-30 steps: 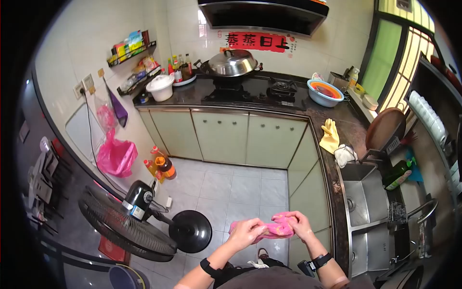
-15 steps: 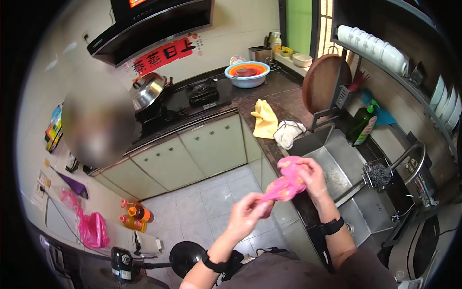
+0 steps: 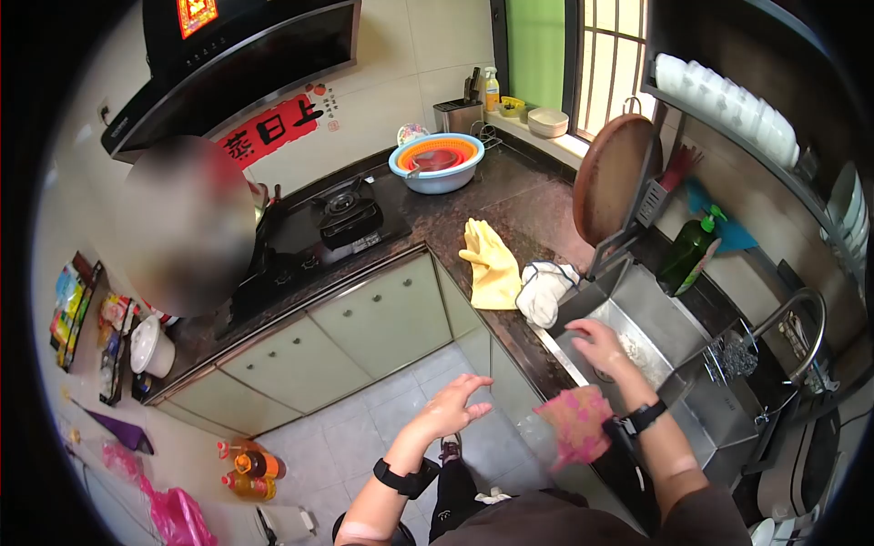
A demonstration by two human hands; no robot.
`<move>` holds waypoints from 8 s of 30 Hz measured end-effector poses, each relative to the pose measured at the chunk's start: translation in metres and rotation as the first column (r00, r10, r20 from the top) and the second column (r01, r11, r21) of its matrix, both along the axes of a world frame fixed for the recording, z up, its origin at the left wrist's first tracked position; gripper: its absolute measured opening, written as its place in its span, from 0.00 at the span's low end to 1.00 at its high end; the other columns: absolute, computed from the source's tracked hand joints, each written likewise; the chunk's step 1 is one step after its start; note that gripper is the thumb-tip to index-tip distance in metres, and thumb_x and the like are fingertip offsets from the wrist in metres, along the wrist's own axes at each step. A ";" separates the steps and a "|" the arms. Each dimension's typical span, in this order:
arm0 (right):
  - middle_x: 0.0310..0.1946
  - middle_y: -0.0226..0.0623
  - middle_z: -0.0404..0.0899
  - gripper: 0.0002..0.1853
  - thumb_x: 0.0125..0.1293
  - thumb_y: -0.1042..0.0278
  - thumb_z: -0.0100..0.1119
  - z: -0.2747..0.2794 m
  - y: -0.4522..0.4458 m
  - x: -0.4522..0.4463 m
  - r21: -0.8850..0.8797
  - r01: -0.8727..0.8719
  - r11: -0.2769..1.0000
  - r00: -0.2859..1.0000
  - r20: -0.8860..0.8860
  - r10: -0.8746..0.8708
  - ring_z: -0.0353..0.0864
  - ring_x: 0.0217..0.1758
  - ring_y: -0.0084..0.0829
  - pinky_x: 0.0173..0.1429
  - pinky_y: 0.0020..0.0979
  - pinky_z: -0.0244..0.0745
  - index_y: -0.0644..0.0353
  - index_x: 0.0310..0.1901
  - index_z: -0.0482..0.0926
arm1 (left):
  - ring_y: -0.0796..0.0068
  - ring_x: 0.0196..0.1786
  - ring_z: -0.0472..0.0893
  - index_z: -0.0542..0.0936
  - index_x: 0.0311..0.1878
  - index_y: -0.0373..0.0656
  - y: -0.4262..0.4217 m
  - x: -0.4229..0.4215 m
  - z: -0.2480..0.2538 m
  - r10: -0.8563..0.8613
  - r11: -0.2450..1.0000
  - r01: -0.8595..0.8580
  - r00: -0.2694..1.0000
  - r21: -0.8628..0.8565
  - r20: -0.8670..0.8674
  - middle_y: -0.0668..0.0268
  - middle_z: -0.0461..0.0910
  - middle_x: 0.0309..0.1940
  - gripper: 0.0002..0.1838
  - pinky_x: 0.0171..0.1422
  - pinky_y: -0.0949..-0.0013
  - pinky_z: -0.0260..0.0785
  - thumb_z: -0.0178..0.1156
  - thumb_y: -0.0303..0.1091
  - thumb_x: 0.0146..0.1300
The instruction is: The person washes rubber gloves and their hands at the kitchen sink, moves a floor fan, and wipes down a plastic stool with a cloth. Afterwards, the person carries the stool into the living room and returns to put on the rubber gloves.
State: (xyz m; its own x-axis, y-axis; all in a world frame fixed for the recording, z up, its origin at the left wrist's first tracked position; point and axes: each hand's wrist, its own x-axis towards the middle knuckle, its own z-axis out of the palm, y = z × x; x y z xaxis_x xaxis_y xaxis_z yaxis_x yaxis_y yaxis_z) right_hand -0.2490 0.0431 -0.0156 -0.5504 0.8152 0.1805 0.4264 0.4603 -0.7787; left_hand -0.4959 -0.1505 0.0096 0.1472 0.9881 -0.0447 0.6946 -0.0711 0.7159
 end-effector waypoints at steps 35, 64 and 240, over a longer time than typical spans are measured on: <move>0.34 0.31 0.77 0.15 0.67 0.59 0.44 0.184 0.037 -0.095 -0.357 0.228 0.906 0.732 -0.550 -0.401 0.76 0.35 0.18 0.42 0.22 0.71 0.63 0.41 0.73 | 0.80 0.35 0.75 0.75 0.42 0.36 0.244 -0.094 0.090 -0.271 0.948 0.291 0.511 0.132 0.816 0.65 0.77 0.32 0.11 0.42 0.76 0.68 0.56 0.32 0.58; 0.50 0.35 0.73 0.21 0.64 0.55 0.46 0.042 -0.184 0.209 -0.718 0.333 0.611 0.076 -0.625 -0.777 0.73 0.52 0.30 0.51 0.36 0.70 0.56 0.55 0.66 | 0.68 0.45 0.76 0.71 0.50 0.36 0.222 0.246 0.131 -0.320 0.885 0.421 0.242 0.198 0.916 0.58 0.76 0.42 0.22 0.52 0.69 0.70 0.59 0.18 0.50; 0.39 0.35 0.76 0.13 0.56 0.75 0.54 -0.144 -0.997 0.038 -0.754 0.342 -0.561 -0.493 -0.653 0.576 0.77 0.39 0.28 0.40 0.27 0.76 0.62 0.44 0.71 | 0.69 0.27 0.69 0.66 0.29 0.43 -0.792 0.409 -0.092 0.201 -0.969 -0.243 -0.884 -0.049 0.423 0.63 0.69 0.21 0.06 0.31 0.64 0.60 0.53 0.24 0.51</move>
